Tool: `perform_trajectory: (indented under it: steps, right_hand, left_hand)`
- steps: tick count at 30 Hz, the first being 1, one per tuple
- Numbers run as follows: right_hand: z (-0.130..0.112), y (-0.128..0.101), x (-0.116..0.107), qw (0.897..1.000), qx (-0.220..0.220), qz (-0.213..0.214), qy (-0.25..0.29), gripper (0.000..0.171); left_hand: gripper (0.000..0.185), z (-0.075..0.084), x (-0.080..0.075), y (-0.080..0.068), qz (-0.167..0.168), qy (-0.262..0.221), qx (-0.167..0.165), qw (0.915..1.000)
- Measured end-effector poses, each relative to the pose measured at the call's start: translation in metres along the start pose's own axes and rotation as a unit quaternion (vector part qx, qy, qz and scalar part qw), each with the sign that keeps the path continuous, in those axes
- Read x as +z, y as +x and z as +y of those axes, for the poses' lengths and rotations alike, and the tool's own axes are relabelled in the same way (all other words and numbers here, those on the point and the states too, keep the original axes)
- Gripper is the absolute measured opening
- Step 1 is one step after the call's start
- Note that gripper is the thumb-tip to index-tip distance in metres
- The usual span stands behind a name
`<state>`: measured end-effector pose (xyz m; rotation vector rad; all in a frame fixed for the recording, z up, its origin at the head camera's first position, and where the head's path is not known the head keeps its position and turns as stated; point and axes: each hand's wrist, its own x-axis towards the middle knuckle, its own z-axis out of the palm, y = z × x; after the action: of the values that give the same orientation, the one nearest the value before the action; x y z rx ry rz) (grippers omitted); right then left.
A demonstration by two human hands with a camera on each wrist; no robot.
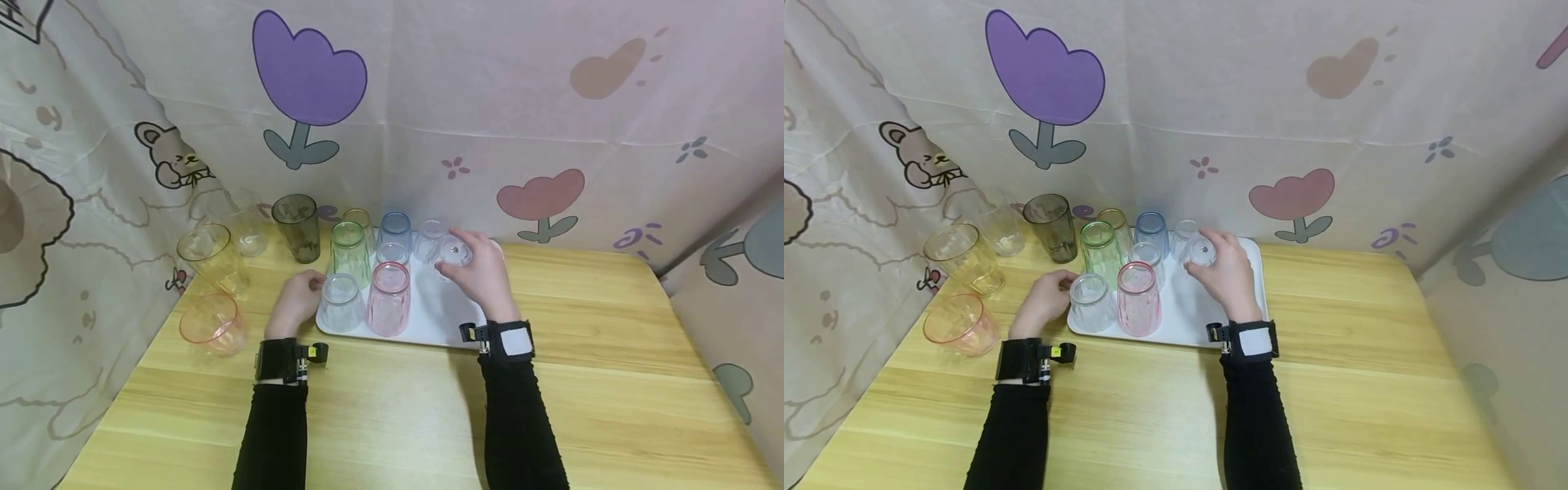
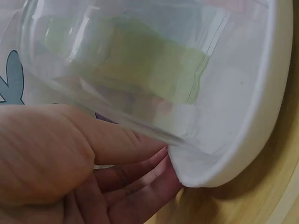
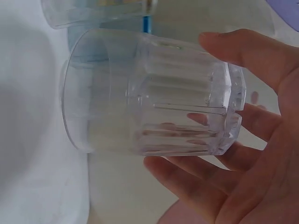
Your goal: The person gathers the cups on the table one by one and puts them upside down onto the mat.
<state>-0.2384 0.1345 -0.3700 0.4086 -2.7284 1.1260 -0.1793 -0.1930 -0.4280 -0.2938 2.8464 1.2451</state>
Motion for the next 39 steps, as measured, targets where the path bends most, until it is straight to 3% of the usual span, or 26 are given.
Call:
perform_trajectory:
  steps: [19, 39]
  right_hand:
    - [0.009, 0.005, 0.025, 0.999, 0.005, -0.048, -0.003, 0.072]
    - [0.012, 0.007, 0.039, 0.999, 0.008, -0.040, -0.022, 0.069]
  left_hand:
    - [0.032, -0.003, 0.002, 0.003, -0.002, -0.010, 0.003, 0.9999]
    - [0.033, -0.003, 0.001, 0.001, -0.005, -0.018, -0.008, 0.9998]
